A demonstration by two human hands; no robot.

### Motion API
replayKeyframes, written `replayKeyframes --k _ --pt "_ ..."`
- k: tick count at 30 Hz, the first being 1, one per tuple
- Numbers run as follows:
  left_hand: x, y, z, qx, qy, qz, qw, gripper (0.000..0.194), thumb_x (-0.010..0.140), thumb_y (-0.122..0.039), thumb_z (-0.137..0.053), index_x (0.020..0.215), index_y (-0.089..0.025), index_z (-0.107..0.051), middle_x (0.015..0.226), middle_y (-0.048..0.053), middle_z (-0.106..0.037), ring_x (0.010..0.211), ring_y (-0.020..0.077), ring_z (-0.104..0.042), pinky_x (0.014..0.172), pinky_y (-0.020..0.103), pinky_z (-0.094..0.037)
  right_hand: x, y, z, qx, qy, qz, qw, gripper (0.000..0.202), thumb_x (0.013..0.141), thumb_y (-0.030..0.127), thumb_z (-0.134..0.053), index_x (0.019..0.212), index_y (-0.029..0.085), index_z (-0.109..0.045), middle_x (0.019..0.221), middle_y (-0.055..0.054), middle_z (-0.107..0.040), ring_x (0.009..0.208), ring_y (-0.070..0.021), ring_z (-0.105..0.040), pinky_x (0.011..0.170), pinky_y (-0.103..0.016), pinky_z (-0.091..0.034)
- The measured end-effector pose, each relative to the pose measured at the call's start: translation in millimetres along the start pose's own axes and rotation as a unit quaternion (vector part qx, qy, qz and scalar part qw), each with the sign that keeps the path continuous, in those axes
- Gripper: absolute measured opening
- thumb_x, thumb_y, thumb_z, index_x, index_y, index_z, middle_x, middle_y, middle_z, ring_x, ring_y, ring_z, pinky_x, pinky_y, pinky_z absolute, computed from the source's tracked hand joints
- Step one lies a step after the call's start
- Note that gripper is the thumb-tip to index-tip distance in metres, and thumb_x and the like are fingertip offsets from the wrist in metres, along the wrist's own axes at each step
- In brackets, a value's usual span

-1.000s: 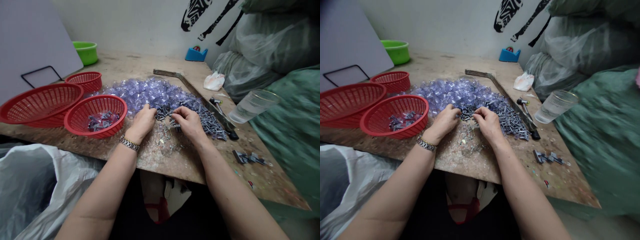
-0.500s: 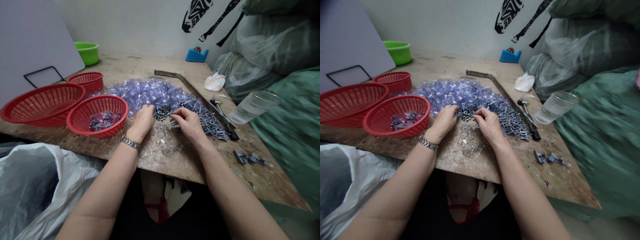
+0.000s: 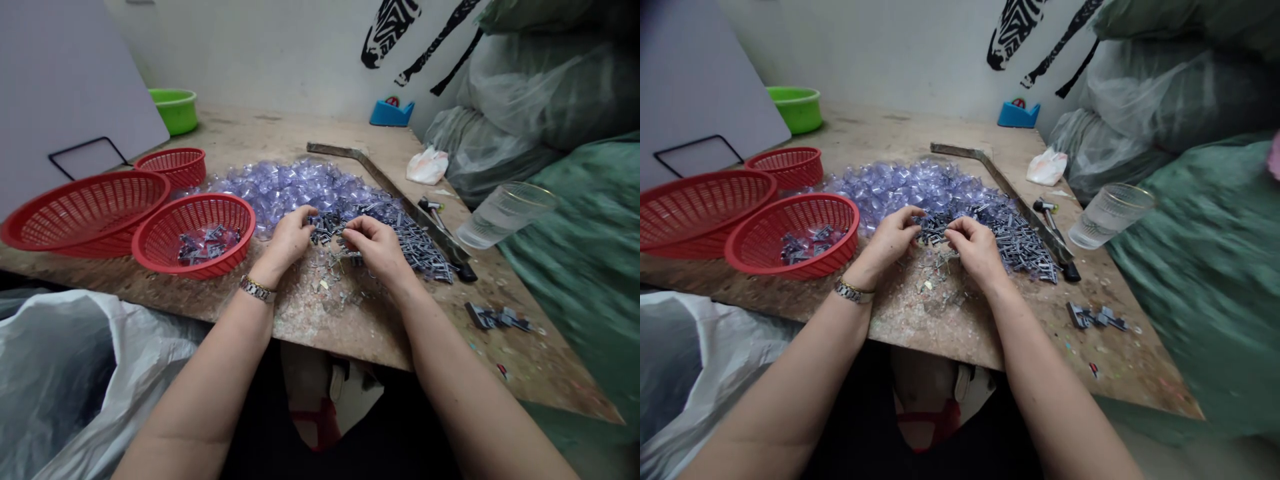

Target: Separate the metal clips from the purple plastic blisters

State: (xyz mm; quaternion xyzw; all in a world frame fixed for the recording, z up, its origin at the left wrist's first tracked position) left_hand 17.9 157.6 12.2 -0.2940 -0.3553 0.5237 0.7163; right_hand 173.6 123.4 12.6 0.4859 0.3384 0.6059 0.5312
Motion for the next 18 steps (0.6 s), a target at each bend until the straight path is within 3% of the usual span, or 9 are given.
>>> replayKeyframes --k 6,13,18 --pt "-7 -2 -22.9 -0.139 0.077 0.047 0.986 0.037 0.079 -0.01 -0.05 0.114 -0.015 -0.059 0.074 -0.001 -0.06 0.049 0.0062 -0.048 0.051 0.02 -0.041 -5 -1 -19 0.088 0.055 -0.049 0.993 0.018 0.068 0.035 -0.064 0.076 0.02 -0.057 0.07 0.003 -0.058 0.066 -0.0129 -0.059 0.061 -0.027 -0.049" --pt "-17 -15 -30.0 -0.276 0.142 0.067 0.948 0.03 0.079 -0.009 -0.055 0.108 -0.014 -0.057 0.069 -0.003 -0.054 0.053 0.0061 -0.051 0.051 0.019 -0.043 -1 -8 -9 0.109 0.017 -0.059 0.992 0.023 0.065 0.038 -0.068 0.071 0.021 -0.055 0.065 0.004 -0.057 0.064 -0.0125 -0.058 0.062 -0.027 -0.05" --pt "-19 -15 -30.4 -0.252 0.157 0.051 0.953 0.01 0.081 -0.015 -0.056 0.091 -0.014 -0.057 0.071 -0.003 -0.055 0.051 0.0053 -0.051 0.049 0.019 -0.042 1 -14 -4 0.165 0.028 -0.102 0.981 0.033 0.058 0.041 -0.077 0.073 0.021 -0.055 0.068 0.003 -0.06 0.063 -0.0121 -0.059 0.064 -0.028 -0.052"
Point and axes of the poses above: each hand's wrist, its own x-axis towards the middle knuckle, its own z-axis out of the back of the hand, y = z × x, the point moved 9 cm from there along x, towards the middle knuckle
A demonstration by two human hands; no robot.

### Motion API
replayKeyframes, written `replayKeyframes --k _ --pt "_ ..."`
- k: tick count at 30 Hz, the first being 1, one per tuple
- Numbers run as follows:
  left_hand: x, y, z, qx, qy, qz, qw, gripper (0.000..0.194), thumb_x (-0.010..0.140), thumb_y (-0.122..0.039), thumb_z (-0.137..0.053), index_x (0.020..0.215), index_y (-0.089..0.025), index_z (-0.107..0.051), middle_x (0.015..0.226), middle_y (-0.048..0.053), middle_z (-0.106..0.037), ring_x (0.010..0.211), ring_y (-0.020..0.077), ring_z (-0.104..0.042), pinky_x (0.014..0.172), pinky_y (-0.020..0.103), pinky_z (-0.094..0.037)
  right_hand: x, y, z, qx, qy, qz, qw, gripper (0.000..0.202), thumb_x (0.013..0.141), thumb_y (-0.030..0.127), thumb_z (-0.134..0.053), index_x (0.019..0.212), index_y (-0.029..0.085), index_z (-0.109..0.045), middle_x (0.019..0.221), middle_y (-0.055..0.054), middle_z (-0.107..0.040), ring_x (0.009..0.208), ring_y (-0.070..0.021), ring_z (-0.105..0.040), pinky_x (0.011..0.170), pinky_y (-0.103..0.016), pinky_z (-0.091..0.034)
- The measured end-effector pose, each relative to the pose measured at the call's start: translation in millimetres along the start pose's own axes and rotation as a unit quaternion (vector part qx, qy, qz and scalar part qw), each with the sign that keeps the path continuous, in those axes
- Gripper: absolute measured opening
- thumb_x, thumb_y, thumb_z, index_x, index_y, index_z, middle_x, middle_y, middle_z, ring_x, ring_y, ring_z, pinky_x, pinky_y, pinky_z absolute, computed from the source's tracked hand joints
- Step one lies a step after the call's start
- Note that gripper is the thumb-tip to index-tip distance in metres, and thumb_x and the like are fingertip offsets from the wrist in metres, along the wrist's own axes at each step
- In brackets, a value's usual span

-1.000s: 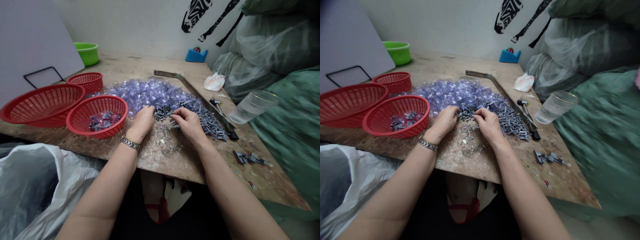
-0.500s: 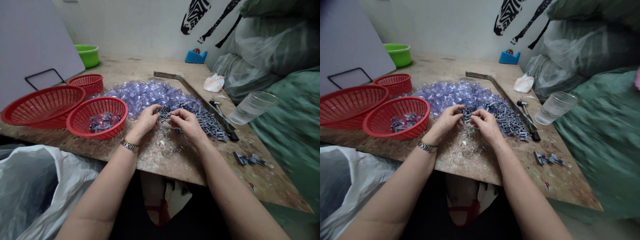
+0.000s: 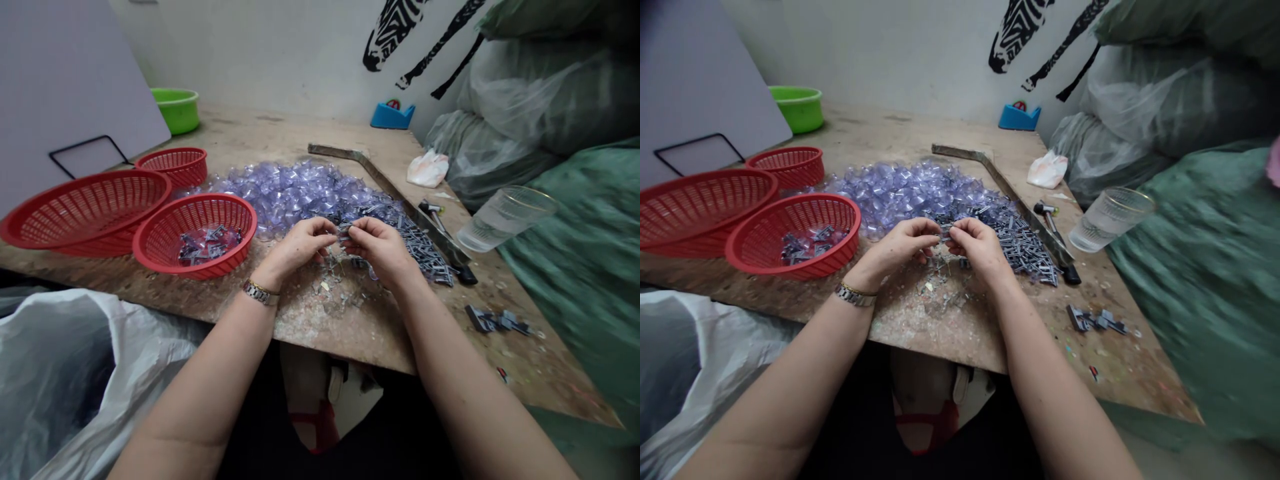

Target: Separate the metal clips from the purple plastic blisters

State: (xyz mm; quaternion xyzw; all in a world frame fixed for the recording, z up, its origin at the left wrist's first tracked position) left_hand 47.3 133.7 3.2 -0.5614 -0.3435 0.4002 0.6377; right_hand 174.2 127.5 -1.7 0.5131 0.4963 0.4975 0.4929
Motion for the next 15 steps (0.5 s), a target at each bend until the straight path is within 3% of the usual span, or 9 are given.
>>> replayKeyframes --k 10,15 --pt "0.8 -1.0 -4.3 0.07 0.004 -0.004 0.998 0.01 0.084 -0.02 -0.054 0.075 -0.015 -0.055 0.063 -0.004 -0.052 0.046 0.005 -0.05 0.046 0.018 -0.04 0.9 -7.0 2.0 0.024 0.019 -0.019 0.999 0.038 0.061 0.045 -0.078 0.077 0.021 -0.054 0.07 0.003 -0.063 0.063 -0.0112 -0.062 0.066 -0.029 -0.054" --pt "-2.6 -4.0 -7.5 0.02 0.007 -0.004 1.0 0.014 0.085 -0.019 -0.055 0.073 -0.014 -0.053 0.06 -0.003 -0.054 0.048 0.0055 -0.052 0.049 0.018 -0.043 0.0 -2.7 3.4 0.035 0.013 -0.007 0.999 0.036 0.063 0.044 -0.077 0.078 0.022 -0.053 0.073 0.003 -0.063 0.065 -0.0112 -0.062 0.066 -0.028 -0.054"
Point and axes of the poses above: each hand's wrist, its own x-axis towards the middle knuckle, its own z-axis out of the back of the hand, y = z × x, the point moved 9 cm from there along x, towards the middle knuckle
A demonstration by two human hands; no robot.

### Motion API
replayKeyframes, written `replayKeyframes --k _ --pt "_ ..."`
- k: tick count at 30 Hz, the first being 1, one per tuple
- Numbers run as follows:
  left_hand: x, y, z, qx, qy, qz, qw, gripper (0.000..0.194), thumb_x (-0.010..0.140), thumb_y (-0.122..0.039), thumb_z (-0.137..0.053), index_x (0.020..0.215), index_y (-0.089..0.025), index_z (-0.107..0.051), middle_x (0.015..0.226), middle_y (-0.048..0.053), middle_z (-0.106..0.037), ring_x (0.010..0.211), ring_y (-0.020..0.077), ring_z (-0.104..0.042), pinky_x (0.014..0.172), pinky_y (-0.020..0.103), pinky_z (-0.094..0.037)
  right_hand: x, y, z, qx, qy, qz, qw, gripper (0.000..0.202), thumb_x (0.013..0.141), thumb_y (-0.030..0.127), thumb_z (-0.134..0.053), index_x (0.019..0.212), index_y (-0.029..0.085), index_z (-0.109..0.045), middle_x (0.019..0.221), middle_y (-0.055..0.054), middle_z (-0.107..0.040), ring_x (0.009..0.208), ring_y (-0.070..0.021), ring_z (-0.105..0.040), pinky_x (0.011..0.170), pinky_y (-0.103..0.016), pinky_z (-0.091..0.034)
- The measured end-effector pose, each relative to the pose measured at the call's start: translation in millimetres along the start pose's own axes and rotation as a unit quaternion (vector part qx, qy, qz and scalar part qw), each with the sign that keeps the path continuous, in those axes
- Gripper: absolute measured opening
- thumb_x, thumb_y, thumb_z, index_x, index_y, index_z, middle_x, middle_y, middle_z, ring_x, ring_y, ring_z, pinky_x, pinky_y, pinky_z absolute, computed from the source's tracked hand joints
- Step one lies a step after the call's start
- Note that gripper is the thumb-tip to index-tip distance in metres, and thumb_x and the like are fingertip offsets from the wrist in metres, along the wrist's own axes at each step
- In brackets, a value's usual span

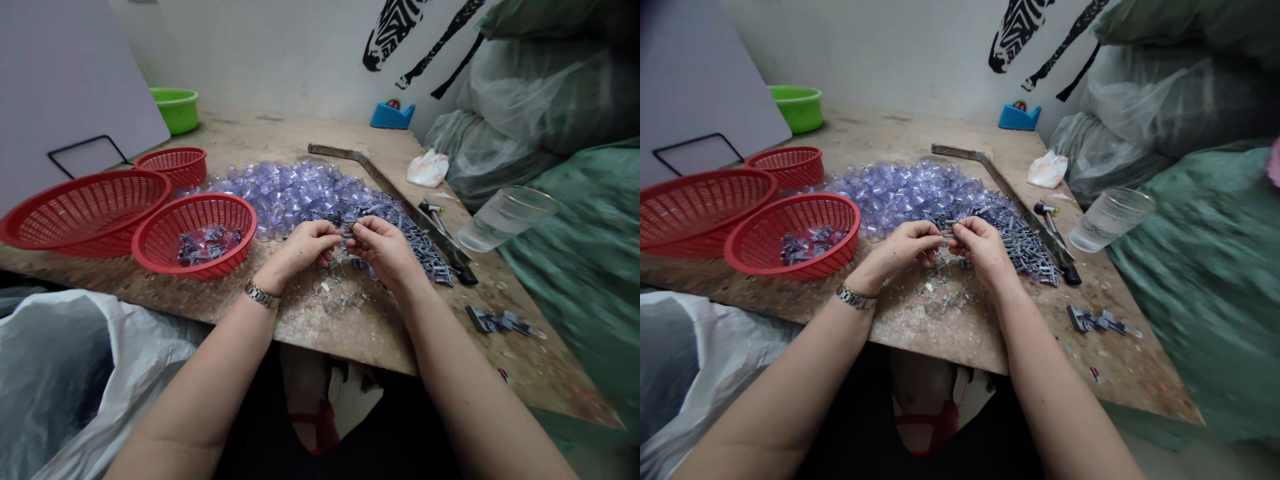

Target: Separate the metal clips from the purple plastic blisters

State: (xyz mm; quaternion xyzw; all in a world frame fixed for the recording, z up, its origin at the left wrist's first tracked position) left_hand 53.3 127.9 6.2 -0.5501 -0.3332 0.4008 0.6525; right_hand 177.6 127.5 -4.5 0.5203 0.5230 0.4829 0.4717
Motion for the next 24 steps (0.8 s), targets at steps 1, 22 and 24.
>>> replayKeyframes --k 1,22,24 --pt "-0.1 0.4 -0.6 -0.018 0.004 0.004 1.0 0.014 0.086 -0.018 -0.054 0.073 -0.014 -0.053 0.058 -0.003 -0.054 0.048 0.0056 -0.053 0.049 0.017 -0.043 -0.3 1.1 0.4 0.006 -0.004 0.002 1.0 0.037 0.062 0.044 -0.077 0.078 0.022 -0.053 0.073 0.003 -0.063 0.065 -0.0108 -0.062 0.066 -0.028 -0.054" --pt "3.1 7.6 4.7 -0.3 -0.012 0.039 0.953 0.01 0.085 -0.01 -0.058 0.078 -0.012 -0.05 0.065 0.0 -0.062 0.055 0.0087 -0.065 0.059 0.02 -0.054 -0.2 4.0 -0.3 0.015 -0.033 0.015 0.999 0.04 0.054 0.036 -0.081 0.079 0.02 -0.054 0.066 0.007 -0.058 0.057 -0.0092 -0.061 0.06 -0.025 -0.052" --pt "3.5 8.9 4.4 -0.297 -0.011 0.041 0.954 0.009 0.086 -0.008 -0.054 0.078 -0.012 -0.05 0.065 0.0 -0.062 0.054 0.0085 -0.065 0.058 0.02 -0.054 0.0 5.2 0.4 0.005 -0.037 0.023 0.999 0.04 0.056 0.036 -0.08 0.081 0.021 -0.053 0.066 0.007 -0.058 0.054 -0.0085 -0.059 0.056 -0.024 -0.051"
Point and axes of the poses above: each hand's wrist, its own x-axis towards the middle knuckle, its own z-axis out of the back of the hand, y = z × x, the point moved 9 cm from there along x, towards the middle knuckle
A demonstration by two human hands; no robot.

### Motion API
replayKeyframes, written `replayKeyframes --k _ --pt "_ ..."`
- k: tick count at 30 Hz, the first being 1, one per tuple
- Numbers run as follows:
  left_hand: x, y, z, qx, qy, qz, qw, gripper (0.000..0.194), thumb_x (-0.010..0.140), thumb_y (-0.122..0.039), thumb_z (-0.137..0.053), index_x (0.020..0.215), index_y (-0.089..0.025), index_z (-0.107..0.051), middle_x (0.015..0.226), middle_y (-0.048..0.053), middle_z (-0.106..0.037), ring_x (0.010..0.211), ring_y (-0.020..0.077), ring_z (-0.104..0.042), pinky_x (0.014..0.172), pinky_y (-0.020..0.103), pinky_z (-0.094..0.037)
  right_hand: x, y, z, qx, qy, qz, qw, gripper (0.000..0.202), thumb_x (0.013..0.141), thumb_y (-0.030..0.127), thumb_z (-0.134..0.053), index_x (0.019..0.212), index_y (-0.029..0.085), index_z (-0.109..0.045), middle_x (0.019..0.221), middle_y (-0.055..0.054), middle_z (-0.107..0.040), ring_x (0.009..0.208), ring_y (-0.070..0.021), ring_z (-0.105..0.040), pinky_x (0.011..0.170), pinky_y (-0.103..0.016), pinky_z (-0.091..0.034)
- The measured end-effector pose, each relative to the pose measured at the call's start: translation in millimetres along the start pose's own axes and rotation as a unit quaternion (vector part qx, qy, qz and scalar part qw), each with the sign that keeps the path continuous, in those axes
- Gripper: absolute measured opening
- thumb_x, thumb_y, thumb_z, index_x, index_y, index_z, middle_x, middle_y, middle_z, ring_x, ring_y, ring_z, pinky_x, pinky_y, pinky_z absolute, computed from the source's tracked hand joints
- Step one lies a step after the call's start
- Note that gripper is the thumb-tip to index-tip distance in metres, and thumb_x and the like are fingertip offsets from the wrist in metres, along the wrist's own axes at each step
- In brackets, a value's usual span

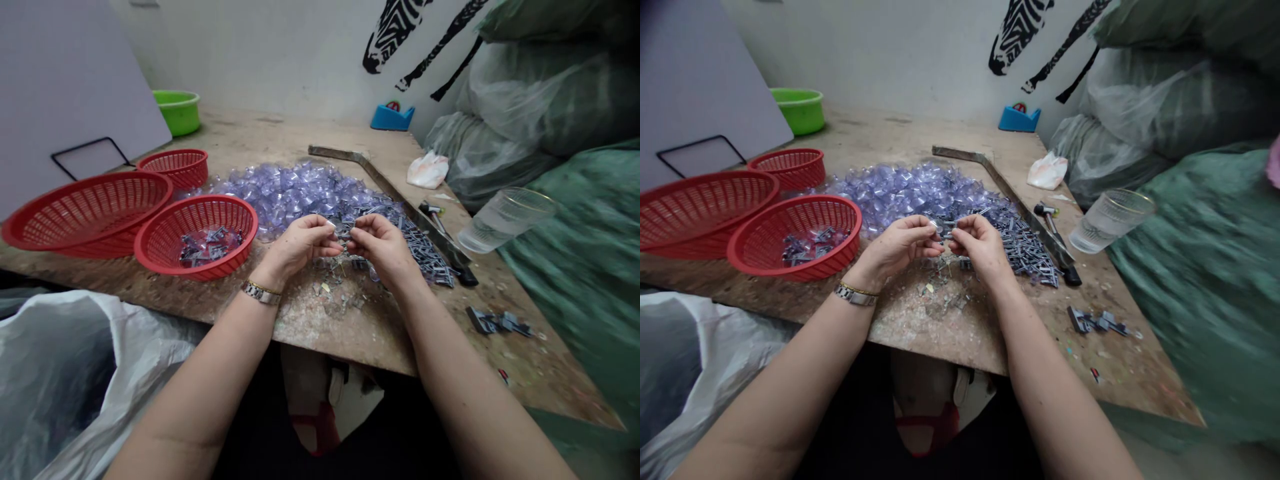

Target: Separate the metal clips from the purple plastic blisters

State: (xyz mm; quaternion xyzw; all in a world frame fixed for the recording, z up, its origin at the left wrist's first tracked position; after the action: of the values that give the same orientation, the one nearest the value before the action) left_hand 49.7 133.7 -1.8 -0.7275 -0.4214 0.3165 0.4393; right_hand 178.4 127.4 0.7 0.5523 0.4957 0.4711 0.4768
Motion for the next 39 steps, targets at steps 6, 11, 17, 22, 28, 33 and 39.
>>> replayKeyframes --k 6,11,17,22,28,33,39 --pt "1 1 1.9 0.019 -0.002 -0.011 1.0 0.01 0.084 -0.01 -0.058 0.078 -0.012 -0.051 0.067 0.0 -0.062 0.056 0.0082 -0.065 0.058 0.019 -0.054 -1 10 -1 -0.037 -0.005 0.062 0.997 0.03 0.064 0.032 -0.073 0.081 0.023 -0.05 0.067 0.007 -0.055 0.053 -0.0082 -0.055 0.055 -0.024 -0.05" --pt "2 2 2.4 0.038 -0.007 -0.012 0.999 0.01 0.085 -0.011 -0.057 0.078 -0.012 -0.051 0.067 0.0 -0.062 0.055 0.0079 -0.064 0.058 0.019 -0.053 -5 21 -5 -0.079 -0.004 0.115 0.99 0.02 0.071 0.031 -0.067 0.084 0.023 -0.054 0.063 0.007 -0.056 0.054 -0.0087 -0.056 0.056 -0.024 -0.05" --pt "2 3 2.9 0.037 -0.013 -0.01 0.999 0.01 0.085 -0.011 -0.055 0.078 -0.013 -0.05 0.065 -0.001 -0.062 0.055 0.0076 -0.063 0.059 0.02 -0.054 -10 27 -9 -0.118 0.0 0.156 0.981 0.021 0.078 0.029 -0.06 0.098 0.023 -0.062 0.067 0.006 -0.058 0.058 -0.0093 -0.059 0.061 -0.027 -0.052" --pt "2 2 3.3 0.029 -0.012 -0.011 0.999 0.009 0.086 -0.011 -0.055 0.078 -0.013 -0.05 0.065 -0.001 -0.062 0.053 0.008 -0.064 0.057 0.02 -0.054 -12 30 -10 -0.15 0.006 0.176 0.973 0.026 0.081 0.028 -0.057 0.105 0.025 -0.065 0.073 0.004 -0.061 0.063 -0.0108 -0.061 0.068 -0.031 -0.054" --pt "1 1 4.2 0.022 -0.021 -0.008 1.0 0.01 0.085 -0.01 -0.056 0.077 -0.013 -0.05 0.063 -0.001 -0.062 0.053 0.0086 -0.064 0.057 0.02 -0.053 -13 30 -11 -0.192 0.03 0.183 0.964 0.026 0.084 0.027 -0.054 0.107 0.024 -0.064 0.078 0.002 -0.063 0.068 -0.0133 -0.064 0.071 -0.033 -0.054" --pt "1 0 5.2 0.025 -0.028 -0.011 0.999 0.009 0.085 -0.01 -0.055 0.078 -0.013 -0.05 0.063 -0.001 -0.061 0.053 0.0079 -0.063 0.058 0.02 -0.053 -12 29 -15 -0.215 0.068 0.197 0.954 0.028 0.082 0.022 -0.053 0.109 0.022 -0.06 0.08 0.001 -0.063 0.073 -0.0143 -0.064 0.073 -0.032 -0.054" --pt "-1 0 3.4 0.03 -0.023 -0.009 0.999 0.009 0.086 -0.01 -0.053 0.078 -0.013 -0.049 0.062 -0.001 -0.061 0.053 0.0077 -0.063 0.058 0.019 -0.053 -15 36 -14 -0.273 0.048 0.224 0.934 0.018 0.079 0.021 -0.058 0.097 0.021 -0.062 0.083 -0.001 -0.068 0.075 -0.0154 -0.064 0.073 -0.031 -0.05"
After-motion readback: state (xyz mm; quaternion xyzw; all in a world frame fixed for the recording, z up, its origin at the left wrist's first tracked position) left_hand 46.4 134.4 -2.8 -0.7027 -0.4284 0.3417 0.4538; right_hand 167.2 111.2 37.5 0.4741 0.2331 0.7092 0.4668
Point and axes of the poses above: each hand's wrist, its own x-axis towards the middle knuckle, its own z-axis out of the back of the hand, y = z × x, the point moved 9 cm from there along x, towards the middle knuckle
